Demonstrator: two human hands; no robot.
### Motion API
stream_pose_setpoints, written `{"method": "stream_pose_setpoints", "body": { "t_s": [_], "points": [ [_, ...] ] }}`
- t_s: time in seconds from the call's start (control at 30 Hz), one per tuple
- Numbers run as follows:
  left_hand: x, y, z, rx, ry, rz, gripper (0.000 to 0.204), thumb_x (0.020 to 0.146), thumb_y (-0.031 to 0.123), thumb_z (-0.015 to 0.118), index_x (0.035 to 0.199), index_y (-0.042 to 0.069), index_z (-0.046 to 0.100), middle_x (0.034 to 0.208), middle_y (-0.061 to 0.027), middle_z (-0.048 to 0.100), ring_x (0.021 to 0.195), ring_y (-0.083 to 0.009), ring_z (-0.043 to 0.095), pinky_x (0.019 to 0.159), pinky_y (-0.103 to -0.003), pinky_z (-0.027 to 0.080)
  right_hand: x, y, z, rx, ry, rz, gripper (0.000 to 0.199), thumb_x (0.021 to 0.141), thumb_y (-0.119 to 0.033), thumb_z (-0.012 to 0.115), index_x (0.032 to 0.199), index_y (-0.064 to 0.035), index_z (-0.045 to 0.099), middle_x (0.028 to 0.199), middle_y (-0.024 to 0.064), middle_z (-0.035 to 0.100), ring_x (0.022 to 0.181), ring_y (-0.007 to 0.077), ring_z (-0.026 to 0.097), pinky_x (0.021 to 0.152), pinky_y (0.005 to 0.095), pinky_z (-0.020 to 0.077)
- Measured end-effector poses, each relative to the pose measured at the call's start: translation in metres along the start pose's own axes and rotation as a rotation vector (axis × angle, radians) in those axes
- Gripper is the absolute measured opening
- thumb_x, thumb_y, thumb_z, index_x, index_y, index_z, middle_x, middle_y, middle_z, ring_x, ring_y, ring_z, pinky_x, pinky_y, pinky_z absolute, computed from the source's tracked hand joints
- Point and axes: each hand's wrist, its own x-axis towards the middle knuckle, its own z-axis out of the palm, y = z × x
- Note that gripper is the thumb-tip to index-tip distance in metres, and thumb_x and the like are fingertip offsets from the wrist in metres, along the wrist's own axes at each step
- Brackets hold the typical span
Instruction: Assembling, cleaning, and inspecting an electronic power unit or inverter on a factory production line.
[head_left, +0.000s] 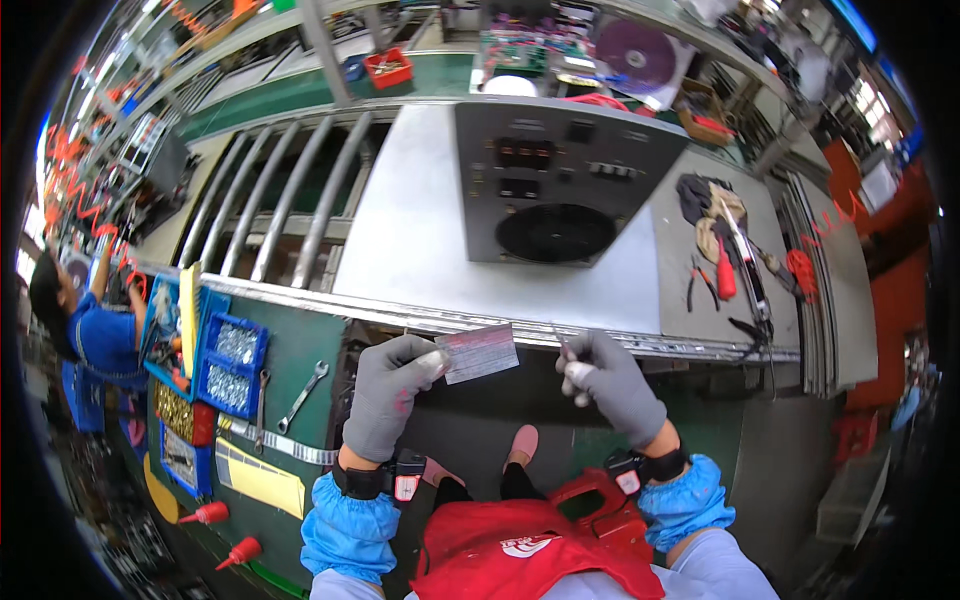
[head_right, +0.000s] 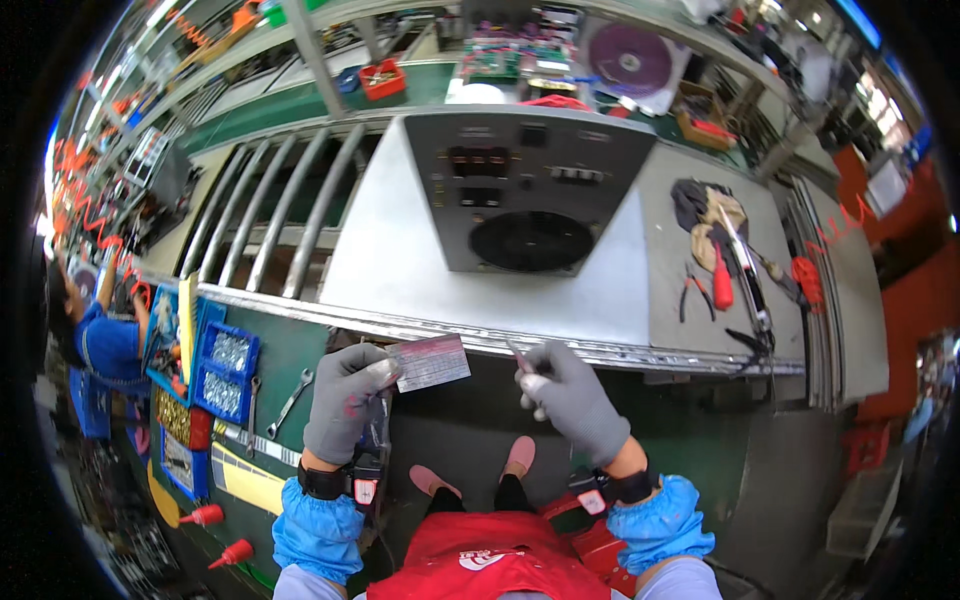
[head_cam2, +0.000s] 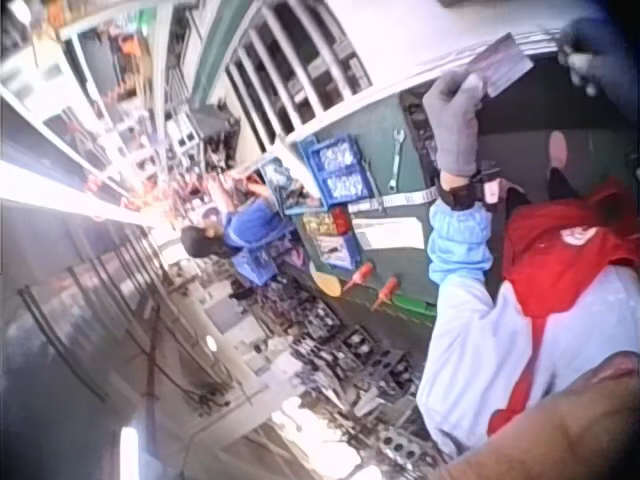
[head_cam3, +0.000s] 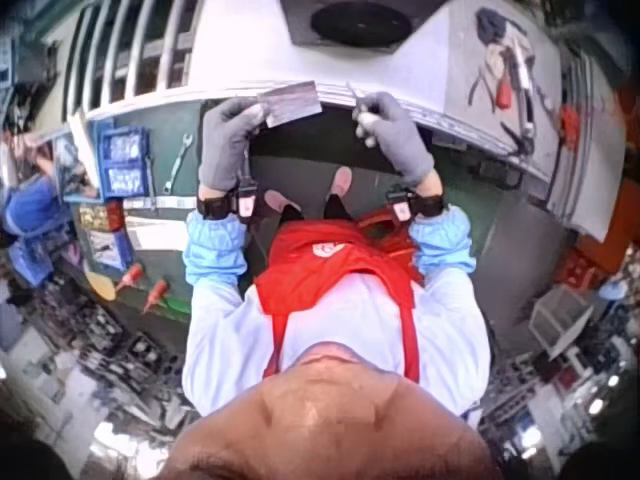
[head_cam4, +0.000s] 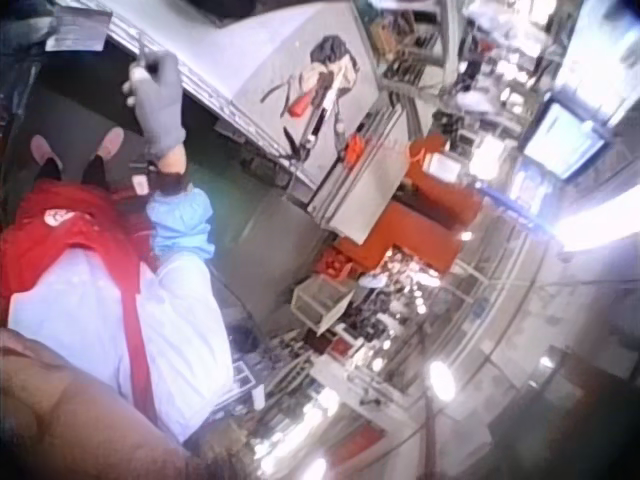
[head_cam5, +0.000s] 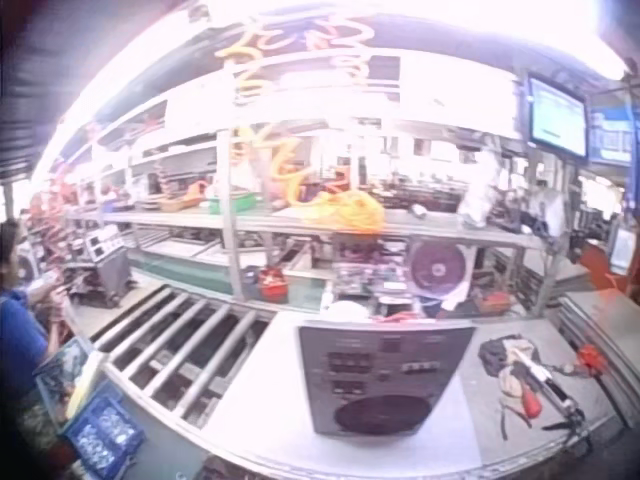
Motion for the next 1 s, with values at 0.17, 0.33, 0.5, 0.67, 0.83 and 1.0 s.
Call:
{"method": "stream_pose_setpoints", "body": {
  "t_s": [0.17, 0.33, 0.5, 0.67, 0.83, 1.0],
  "points": [
    [0.015, 0.005, 0.06, 0.063, -0.103, -0.048, 0.019, 0.081, 0.019, 0.065, 0.077, 0.001, 0.065, 0.067, -0.0005, 0.057, 0.063, -0.0069, 0.048, 0.06, -0.023, 0.037, 0.001, -0.008, -0.047, -0.135, -0.014, -0.151, 0.04, 0.081, -0.027, 0.074, 0.107, 0.0005, 0.063, 0.084, 0.0027, 0.057, 0.076, 0.0091, 0.051, 0.067, 0.0258, 0.0443],
    [0.026, 0.006, 0.097, 0.066, -0.161, -0.053, 0.02, 0.081, 0.02, 0.067, 0.08, 0.0, 0.066, 0.069, -0.0005, 0.058, 0.064, -0.0072, 0.049, 0.061, -0.023, 0.038, 0.001, -0.011, -0.072, -0.182, 0.014, -0.166, 0.037, 0.081, -0.026, 0.075, 0.103, 0.0017, 0.066, 0.077, 0.0022, 0.06, 0.071, 0.0083, 0.054, 0.065, 0.0259, 0.046],
    [0.051, 0.001, 0.119, 0.106, -0.21, 0.001, 0.017, 0.083, 0.015, 0.067, 0.087, -0.002, 0.068, 0.073, -0.001, 0.061, 0.066, -0.0069, 0.051, 0.062, -0.023, 0.039, 0.017, -0.007, -0.09, -0.144, 0.172, -0.224, 0.025, 0.084, -0.023, 0.072, 0.085, 0.002, 0.067, 0.065, 0.0007, 0.057, 0.063, 0.007, 0.052, 0.059, 0.0266, 0.0444],
    [0.119, -0.017, 0.142, 0.271, -0.051, 0.466, 0.016, 0.084, 0.014, 0.071, 0.089, -0.002, 0.068, 0.074, -0.0035, 0.061, 0.069, -0.0093, 0.055, 0.062, -0.025, 0.044, 0.07, -0.001, -0.109, -0.231, 0.386, -0.519, 0.023, 0.084, -0.021, 0.072, 0.085, 0.0011, 0.066, 0.062, -0.0013, 0.051, 0.059, 0.0055, 0.043, 0.054, 0.026, 0.0389],
    [0.171, -0.029, 0.162, 0.322, 0.181, 0.719, 0.014, 0.084, 0.013, 0.071, 0.089, 0.0, 0.07, 0.072, -0.0051, 0.061, 0.064, -0.0097, 0.055, 0.058, -0.025, 0.044, 0.128, -0.002, -0.118, -0.31, 0.579, -0.725, 0.022, 0.084, -0.02, 0.073, 0.087, 0.0013, 0.068, 0.059, 0.0002, 0.05, 0.057, 0.0059, 0.044, 0.052, 0.0254, 0.0383],
    [0.197, -0.033, 0.175, 0.409, 0.365, 0.875, 0.014, 0.084, 0.015, 0.073, 0.085, 0.001, 0.07, 0.062, -0.0041, 0.061, 0.056, -0.0098, 0.055, 0.055, -0.026, 0.045, 0.161, -0.001, -0.118, -0.269, 0.676, -0.902, 0.023, 0.083, -0.02, 0.073, 0.085, 0.0021, 0.07, 0.059, 0.0047, 0.057, 0.054, 0.0085, 0.048, 0.052, 0.0276, 0.0417]
  ]
}}
